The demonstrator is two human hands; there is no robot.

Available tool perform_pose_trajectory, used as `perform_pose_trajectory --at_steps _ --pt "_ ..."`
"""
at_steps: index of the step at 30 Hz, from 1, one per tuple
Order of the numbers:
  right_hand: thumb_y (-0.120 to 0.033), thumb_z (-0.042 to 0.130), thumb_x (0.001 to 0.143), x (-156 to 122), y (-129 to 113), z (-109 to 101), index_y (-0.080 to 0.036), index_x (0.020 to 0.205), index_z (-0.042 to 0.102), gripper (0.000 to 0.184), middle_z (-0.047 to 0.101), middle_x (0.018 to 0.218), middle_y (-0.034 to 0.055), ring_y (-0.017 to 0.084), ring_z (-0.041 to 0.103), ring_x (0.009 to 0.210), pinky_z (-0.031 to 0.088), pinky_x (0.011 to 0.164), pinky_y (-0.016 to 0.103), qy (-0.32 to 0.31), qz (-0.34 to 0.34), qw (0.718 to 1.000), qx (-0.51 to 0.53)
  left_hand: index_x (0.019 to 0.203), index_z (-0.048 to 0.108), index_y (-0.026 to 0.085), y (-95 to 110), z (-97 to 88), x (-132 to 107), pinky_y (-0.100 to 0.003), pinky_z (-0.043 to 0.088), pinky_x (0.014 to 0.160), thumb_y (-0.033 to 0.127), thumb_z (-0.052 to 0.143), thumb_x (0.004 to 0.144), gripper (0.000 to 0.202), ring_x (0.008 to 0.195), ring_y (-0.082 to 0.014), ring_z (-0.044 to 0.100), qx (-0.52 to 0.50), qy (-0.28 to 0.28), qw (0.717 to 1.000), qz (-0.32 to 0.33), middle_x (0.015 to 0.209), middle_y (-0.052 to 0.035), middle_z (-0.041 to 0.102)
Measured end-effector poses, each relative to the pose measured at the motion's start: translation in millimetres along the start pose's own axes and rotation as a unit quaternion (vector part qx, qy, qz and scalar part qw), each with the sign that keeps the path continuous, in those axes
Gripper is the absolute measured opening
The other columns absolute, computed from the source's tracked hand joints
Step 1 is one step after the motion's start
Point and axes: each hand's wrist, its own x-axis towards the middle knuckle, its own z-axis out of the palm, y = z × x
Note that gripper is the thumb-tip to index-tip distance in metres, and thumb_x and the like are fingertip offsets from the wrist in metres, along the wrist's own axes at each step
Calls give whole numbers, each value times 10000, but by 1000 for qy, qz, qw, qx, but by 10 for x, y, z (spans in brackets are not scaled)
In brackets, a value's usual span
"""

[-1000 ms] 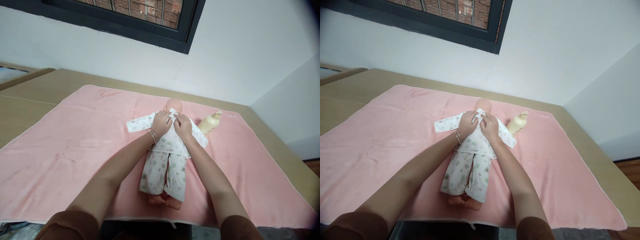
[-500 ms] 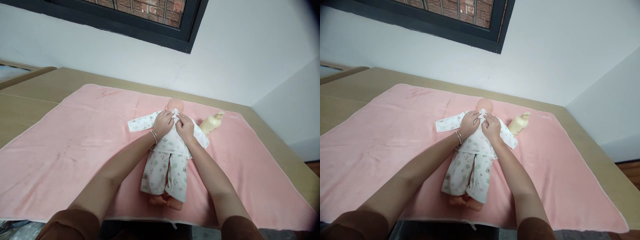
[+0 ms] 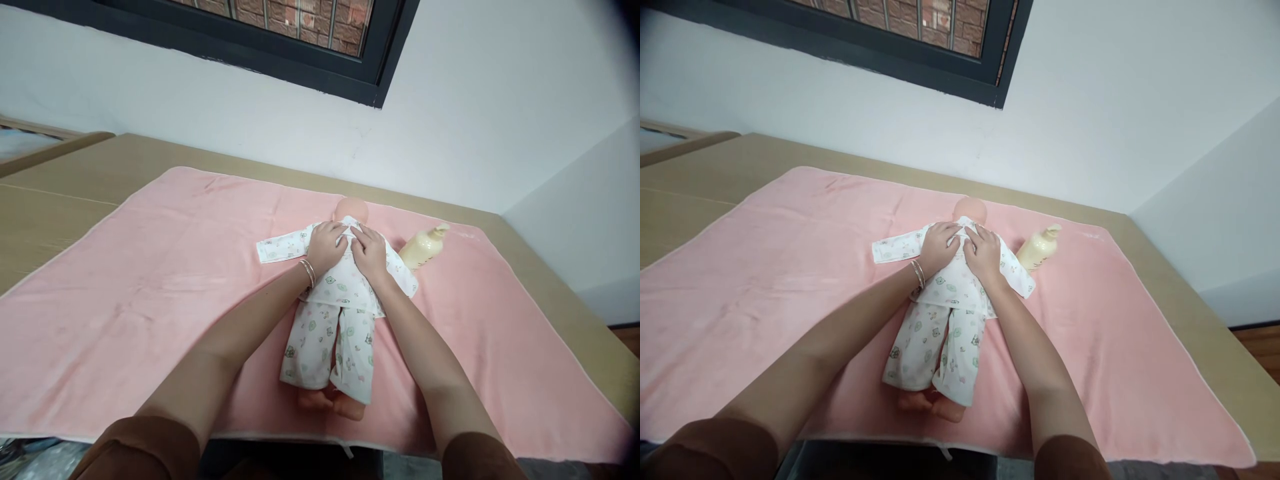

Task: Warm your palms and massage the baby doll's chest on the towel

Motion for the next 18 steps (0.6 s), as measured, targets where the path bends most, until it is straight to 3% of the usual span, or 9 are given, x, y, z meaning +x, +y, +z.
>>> perform_pose_trajectory --at_steps 4,7,12,15,18 --pt "-225 433 887 -61 -63 -11 -174 1100 719 360 696 1190 104 243 603 1170 434 1050 411 63 52 996 22 993 700 203 21 -8 -27 -386 444 986 214 501 870 234 1071 -224 596 3 21 1000 7 1076 -66 697" --pt "-236 426 890 -34 -66 -12 -156 1152 692 382 684 1213 115 256 594 1181 424 1060 428 58 79 995 11 1041 679 173 28 -9 -18 -396 443 992 231 520 861 247 1067 -240 589 15 20 999 -23 1085 -88 691" --pt "-247 435 905 36 -12 -6 -190 1290 608 426 590 1365 102 273 511 1292 360 1102 498 -18 35 999 -8 1252 592 183 5 -23 26 -440 354 1099 234 434 907 383 1238 -242 521 16 -51 998 25 1312 -91 612" --pt "-235 437 901 2 -24 -11 -219 1187 677 374 639 1304 76 246 555 1249 383 1091 467 6 11 1000 -4 1182 636 203 4 -41 13 -413 378 1079 213 436 895 350 1199 -224 548 2 -45 998 43 1257 -67 647" --pt "-226 442 884 -54 -67 -18 -206 1071 720 335 695 1196 79 235 602 1179 419 1069 429 57 39 998 0 1075 674 200 21 -55 -14 -390 411 1037 193 464 875 290 1147 -224 567 0 -16 999 29 1174 -67 677"
